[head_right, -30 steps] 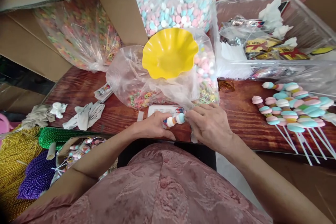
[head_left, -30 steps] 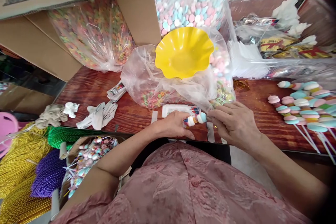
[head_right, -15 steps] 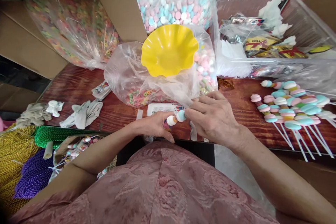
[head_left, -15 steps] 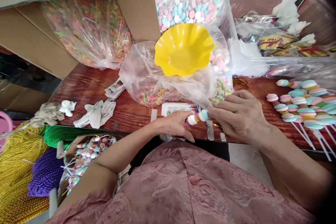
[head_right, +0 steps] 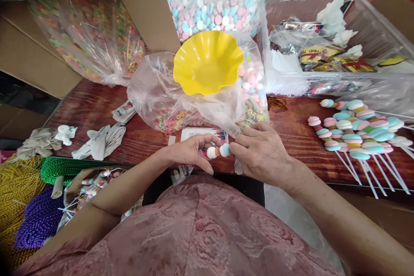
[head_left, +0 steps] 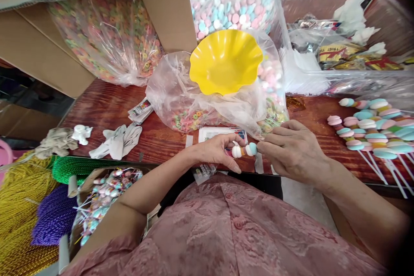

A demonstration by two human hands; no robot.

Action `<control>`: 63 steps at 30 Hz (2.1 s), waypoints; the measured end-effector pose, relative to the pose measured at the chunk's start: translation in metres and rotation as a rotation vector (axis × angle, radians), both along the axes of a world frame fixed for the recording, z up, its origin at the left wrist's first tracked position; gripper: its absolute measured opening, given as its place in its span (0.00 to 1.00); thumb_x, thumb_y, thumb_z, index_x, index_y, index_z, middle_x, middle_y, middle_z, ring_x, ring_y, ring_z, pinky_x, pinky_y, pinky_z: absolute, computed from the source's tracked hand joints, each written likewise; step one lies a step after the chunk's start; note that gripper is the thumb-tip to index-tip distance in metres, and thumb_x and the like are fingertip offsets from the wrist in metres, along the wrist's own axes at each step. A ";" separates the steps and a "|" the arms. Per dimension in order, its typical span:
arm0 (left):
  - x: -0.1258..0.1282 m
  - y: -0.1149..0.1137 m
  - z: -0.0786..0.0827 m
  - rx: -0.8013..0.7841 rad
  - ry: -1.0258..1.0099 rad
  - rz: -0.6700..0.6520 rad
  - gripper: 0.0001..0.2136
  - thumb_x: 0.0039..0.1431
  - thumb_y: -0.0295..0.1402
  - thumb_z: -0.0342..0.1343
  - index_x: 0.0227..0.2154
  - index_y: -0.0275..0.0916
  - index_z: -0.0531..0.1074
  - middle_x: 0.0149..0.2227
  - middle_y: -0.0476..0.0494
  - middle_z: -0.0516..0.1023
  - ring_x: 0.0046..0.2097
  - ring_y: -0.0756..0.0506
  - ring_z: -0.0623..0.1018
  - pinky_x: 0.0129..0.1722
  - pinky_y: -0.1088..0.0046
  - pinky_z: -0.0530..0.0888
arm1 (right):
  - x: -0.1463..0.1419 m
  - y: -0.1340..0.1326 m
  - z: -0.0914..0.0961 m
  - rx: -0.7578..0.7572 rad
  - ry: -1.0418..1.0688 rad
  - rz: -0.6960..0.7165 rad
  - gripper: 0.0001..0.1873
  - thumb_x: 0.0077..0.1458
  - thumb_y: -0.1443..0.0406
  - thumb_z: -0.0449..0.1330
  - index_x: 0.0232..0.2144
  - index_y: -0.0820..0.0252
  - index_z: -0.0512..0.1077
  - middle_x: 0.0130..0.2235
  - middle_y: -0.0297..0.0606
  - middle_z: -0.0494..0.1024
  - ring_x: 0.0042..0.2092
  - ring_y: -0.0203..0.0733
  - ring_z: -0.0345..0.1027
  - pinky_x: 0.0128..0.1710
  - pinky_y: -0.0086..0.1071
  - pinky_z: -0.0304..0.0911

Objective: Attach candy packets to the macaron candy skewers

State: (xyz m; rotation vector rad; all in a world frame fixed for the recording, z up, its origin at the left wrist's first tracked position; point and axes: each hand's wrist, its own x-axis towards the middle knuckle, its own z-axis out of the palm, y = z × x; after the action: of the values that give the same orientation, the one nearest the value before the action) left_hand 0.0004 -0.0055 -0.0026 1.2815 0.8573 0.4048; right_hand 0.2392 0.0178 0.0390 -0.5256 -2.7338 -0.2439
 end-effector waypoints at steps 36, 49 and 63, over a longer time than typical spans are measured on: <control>-0.011 -0.034 0.009 0.728 0.676 -0.013 0.18 0.58 0.47 0.60 0.42 0.38 0.71 0.38 0.42 0.78 0.41 0.42 0.76 0.39 0.70 0.67 | 0.007 -0.020 -0.004 -0.321 0.159 -0.113 0.13 0.65 0.66 0.51 0.31 0.59 0.73 0.28 0.34 0.75 0.31 0.36 0.66 0.32 0.32 0.54; -0.010 -0.043 0.020 0.777 0.698 0.122 0.19 0.51 0.50 0.64 0.31 0.39 0.69 0.31 0.47 0.74 0.34 0.45 0.73 0.32 0.72 0.62 | -0.011 -0.048 0.012 0.126 0.065 -0.104 0.08 0.54 0.74 0.52 0.27 0.60 0.68 0.25 0.33 0.73 0.27 0.36 0.64 0.31 0.33 0.50; -0.019 -0.038 0.008 0.668 0.562 -0.017 0.20 0.45 0.46 0.69 0.34 0.37 0.73 0.28 0.49 0.74 0.33 0.46 0.74 0.29 0.74 0.62 | -0.029 -0.047 -0.008 -0.166 -0.130 -0.100 0.12 0.55 0.74 0.51 0.34 0.60 0.73 0.26 0.34 0.76 0.25 0.34 0.64 0.27 0.32 0.45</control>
State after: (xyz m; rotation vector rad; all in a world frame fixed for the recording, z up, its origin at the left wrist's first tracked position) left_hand -0.0190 -0.0430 0.0054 2.0777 1.2347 0.3297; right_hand 0.2105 -0.0295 0.0314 -0.7164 -2.8736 -0.0785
